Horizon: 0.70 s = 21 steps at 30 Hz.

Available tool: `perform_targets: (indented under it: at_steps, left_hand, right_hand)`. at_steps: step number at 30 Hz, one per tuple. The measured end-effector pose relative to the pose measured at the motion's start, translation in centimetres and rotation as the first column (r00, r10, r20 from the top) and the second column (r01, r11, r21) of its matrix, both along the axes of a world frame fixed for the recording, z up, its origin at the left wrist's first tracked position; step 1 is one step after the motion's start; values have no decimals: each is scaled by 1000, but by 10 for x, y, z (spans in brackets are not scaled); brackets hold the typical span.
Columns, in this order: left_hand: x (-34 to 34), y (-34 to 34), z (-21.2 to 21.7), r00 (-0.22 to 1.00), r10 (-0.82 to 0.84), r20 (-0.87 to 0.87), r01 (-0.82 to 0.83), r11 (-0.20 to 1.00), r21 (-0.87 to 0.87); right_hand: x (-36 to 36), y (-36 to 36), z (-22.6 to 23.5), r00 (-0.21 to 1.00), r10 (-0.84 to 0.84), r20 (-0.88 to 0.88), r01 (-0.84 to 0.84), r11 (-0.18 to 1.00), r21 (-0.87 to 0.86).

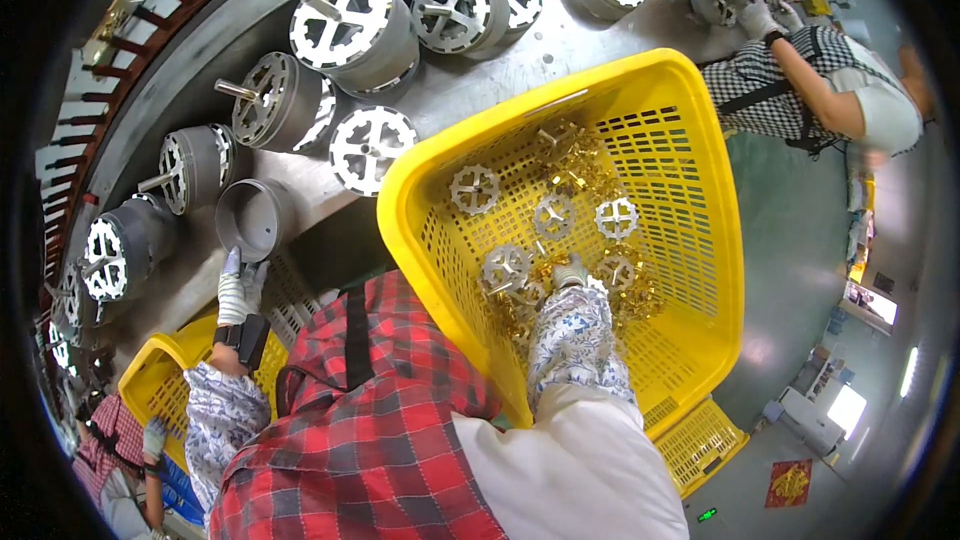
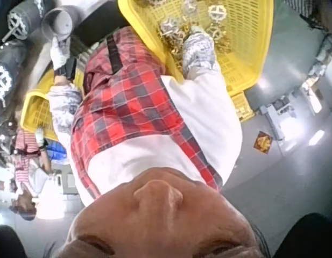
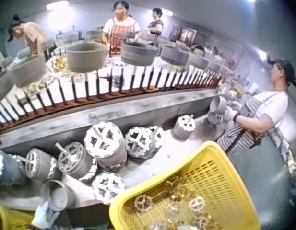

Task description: Assembling and sorting circular metal industrial components on a conveyor belt in a factory setting.

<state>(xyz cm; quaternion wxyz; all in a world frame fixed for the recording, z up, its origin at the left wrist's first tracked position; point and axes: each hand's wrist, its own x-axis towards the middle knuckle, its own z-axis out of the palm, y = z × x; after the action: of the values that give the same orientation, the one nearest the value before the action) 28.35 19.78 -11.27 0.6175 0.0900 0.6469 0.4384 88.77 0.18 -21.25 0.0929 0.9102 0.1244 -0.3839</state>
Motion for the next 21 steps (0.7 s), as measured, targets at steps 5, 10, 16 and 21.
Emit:
perform_targets:
  at_steps: [5, 10, 16, 21]
  left_hand:
    - [20, -12, 42, 992, 118, 34, -117, 992, -44]
    - [29, 2, 44, 999, -13, 39, 17, 994, -108]
    - [49, 5, 79, 998, 3, -59, -8, 996, -84]
    - [49, -7, 112, 859, -123, -497, 260, 941, 218]
  right_hand:
    - [-8, 25, -21, 943, 271, -195, -314, 916, -248]
    - [1, 8, -56, 783, 552, -288, -622, 695, -360]
    - [-27, 31, 23, 661, 749, 43, -731, 655, -191]
    - [-39, 47, 133, 915, -264, 303, -137, 505, 852]
